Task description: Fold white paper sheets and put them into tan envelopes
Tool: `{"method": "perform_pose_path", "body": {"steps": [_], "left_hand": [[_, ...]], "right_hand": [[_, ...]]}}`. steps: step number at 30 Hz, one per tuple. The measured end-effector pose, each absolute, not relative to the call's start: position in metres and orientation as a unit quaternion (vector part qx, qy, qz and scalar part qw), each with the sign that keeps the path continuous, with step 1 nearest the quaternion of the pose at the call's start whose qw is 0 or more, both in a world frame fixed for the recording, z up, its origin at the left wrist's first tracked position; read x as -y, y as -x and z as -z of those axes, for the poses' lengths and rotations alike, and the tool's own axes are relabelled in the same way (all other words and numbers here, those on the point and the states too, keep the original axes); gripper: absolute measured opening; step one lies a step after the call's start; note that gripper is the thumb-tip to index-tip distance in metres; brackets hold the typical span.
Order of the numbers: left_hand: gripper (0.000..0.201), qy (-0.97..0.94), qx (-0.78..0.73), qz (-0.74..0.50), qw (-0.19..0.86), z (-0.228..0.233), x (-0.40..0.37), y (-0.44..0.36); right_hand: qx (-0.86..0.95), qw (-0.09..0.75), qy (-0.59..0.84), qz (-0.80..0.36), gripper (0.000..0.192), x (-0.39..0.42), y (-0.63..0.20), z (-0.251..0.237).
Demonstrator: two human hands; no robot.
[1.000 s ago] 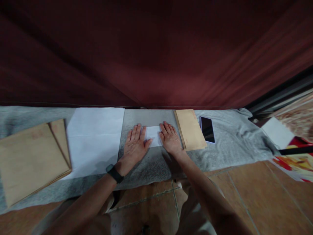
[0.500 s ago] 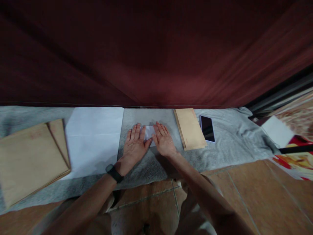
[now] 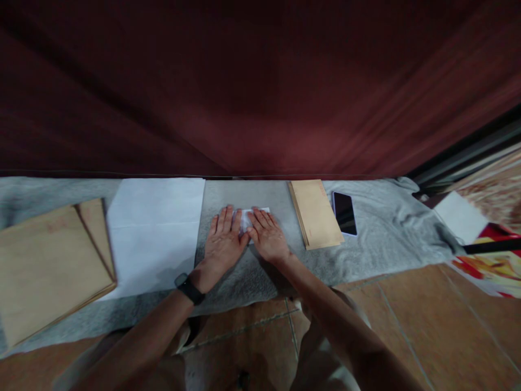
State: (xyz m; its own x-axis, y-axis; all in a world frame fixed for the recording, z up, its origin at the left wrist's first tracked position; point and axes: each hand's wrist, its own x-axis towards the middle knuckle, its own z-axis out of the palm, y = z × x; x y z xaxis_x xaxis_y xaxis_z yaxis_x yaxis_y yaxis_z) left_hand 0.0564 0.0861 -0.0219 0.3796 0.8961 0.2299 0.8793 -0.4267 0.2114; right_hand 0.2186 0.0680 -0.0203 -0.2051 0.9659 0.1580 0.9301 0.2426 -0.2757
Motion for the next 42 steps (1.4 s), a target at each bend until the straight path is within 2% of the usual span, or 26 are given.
{"method": "perform_pose_path", "body": {"steps": [20, 42], "left_hand": [[0.068, -0.832, -0.533, -0.151, 0.021, 0.023, -0.087, -0.056], [0.065, -0.817, -0.551, -0.166, 0.048, 0.021, -0.087, -0.05]], "right_hand": [[0.758, 0.152, 0.633, -0.042, 0.05, -0.067, -0.221, 0.023], [0.728, 0.114, 0.676, -0.031, 0.053, -0.074, -0.241, 0.021]]}}
